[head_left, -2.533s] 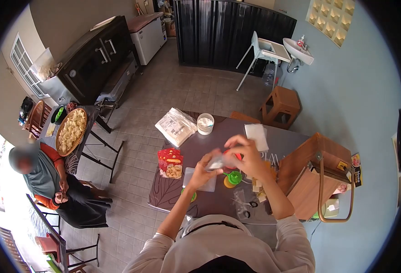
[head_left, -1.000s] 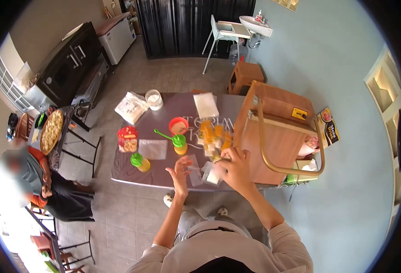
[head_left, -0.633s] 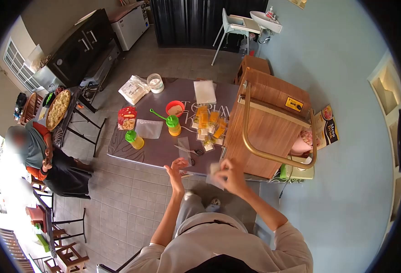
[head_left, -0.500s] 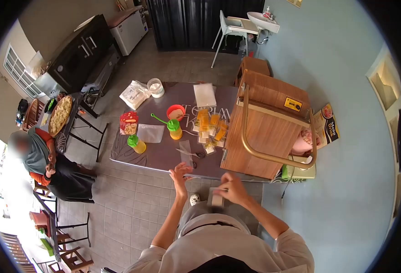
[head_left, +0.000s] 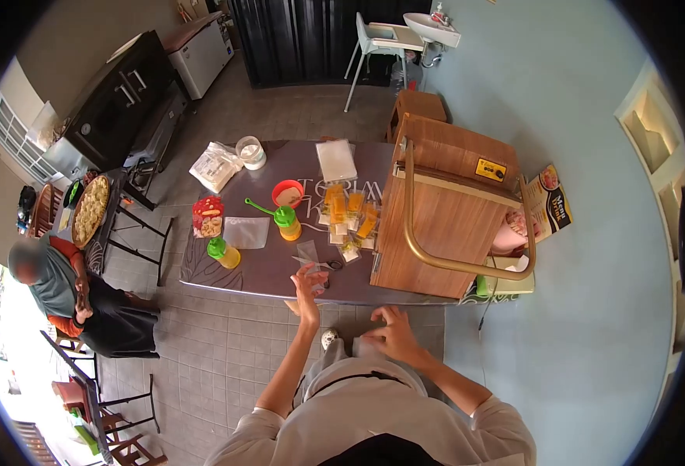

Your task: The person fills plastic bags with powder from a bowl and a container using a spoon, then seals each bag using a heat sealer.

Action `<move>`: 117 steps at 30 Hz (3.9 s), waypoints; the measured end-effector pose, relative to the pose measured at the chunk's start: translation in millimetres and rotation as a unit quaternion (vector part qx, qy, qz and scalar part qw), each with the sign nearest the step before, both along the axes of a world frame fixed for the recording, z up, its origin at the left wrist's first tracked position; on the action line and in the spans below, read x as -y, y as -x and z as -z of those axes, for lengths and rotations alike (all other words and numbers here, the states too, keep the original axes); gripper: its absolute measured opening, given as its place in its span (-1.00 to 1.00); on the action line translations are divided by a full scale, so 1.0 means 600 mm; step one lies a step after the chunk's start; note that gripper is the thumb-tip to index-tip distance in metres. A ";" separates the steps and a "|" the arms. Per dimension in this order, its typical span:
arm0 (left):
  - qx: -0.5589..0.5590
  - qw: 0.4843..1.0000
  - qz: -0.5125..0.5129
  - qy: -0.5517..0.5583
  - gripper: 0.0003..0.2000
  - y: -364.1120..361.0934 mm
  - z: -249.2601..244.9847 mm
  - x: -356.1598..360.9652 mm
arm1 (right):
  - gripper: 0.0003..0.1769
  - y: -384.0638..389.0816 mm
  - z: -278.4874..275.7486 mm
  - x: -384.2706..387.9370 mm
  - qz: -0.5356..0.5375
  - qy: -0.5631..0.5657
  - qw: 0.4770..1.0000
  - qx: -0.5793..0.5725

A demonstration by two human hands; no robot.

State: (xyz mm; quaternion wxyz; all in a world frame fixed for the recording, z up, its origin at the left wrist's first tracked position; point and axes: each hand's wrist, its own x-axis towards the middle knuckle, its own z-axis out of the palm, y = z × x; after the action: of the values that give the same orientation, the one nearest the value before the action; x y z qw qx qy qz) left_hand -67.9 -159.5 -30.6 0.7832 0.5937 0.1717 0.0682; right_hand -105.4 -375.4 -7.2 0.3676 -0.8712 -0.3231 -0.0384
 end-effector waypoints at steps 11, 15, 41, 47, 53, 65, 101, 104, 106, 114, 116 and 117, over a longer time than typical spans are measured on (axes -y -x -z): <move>0.027 0.968 0.248 -0.042 -0.20 0.013 0.001 0.011 | -0.82 -0.077 -0.084 -0.041 0.073 -0.118 0.990 -0.022; 0.040 0.954 0.221 0.199 -0.34 0.029 0.004 0.037 | -0.82 -0.100 -0.146 -0.061 0.063 -0.140 0.988 0.008; 0.154 0.960 0.086 0.216 -0.84 0.025 -0.093 0.092 | -0.80 -0.116 -0.228 -0.064 0.050 -0.120 0.990 0.055; 0.144 0.965 0.108 0.191 -0.86 0.017 -0.063 0.096 | -0.68 -0.127 -0.233 -0.059 0.094 -0.098 0.989 0.063; 0.143 0.965 0.097 0.197 -0.86 -0.001 -0.075 0.106 | -0.81 -0.136 -0.285 -0.035 0.122 -0.163 0.979 0.004; 0.115 0.962 0.167 0.182 -0.85 -0.025 -0.085 0.108 | -0.79 -0.126 -0.305 -0.024 0.109 -0.208 0.971 0.041; 0.043 0.965 0.026 0.256 -0.90 -0.188 0.015 0.269 | -0.75 -0.409 -0.524 0.164 0.384 0.161 0.836 0.358; 0.099 0.971 0.037 0.213 -0.88 -0.213 0.019 0.284 | -0.76 -0.410 -0.524 0.163 0.382 0.154 0.837 0.362; 0.080 0.968 0.025 0.235 -0.87 -0.219 0.001 0.294 | -0.76 -0.405 -0.517 0.162 0.382 0.149 0.837 0.361; 0.070 0.971 -0.009 0.230 -0.82 -0.252 -0.031 0.311 | -0.72 -0.365 -0.498 0.150 0.413 0.146 0.804 0.402; 0.091 0.968 -0.008 0.233 -0.81 -0.259 -0.033 0.311 | -0.72 -0.362 -0.496 0.149 0.408 0.145 0.803 0.409; 0.087 0.969 -0.008 0.233 -0.81 -0.261 -0.036 0.311 | -0.72 -0.361 -0.494 0.150 0.403 0.140 0.801 0.420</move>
State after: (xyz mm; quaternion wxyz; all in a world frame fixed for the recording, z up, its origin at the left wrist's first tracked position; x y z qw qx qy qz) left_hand 88.7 -346.2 -9.2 0.9111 0.3856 0.1186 0.0842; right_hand 110.9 -465.3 289.4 0.0213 -0.8633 -0.0678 -0.4997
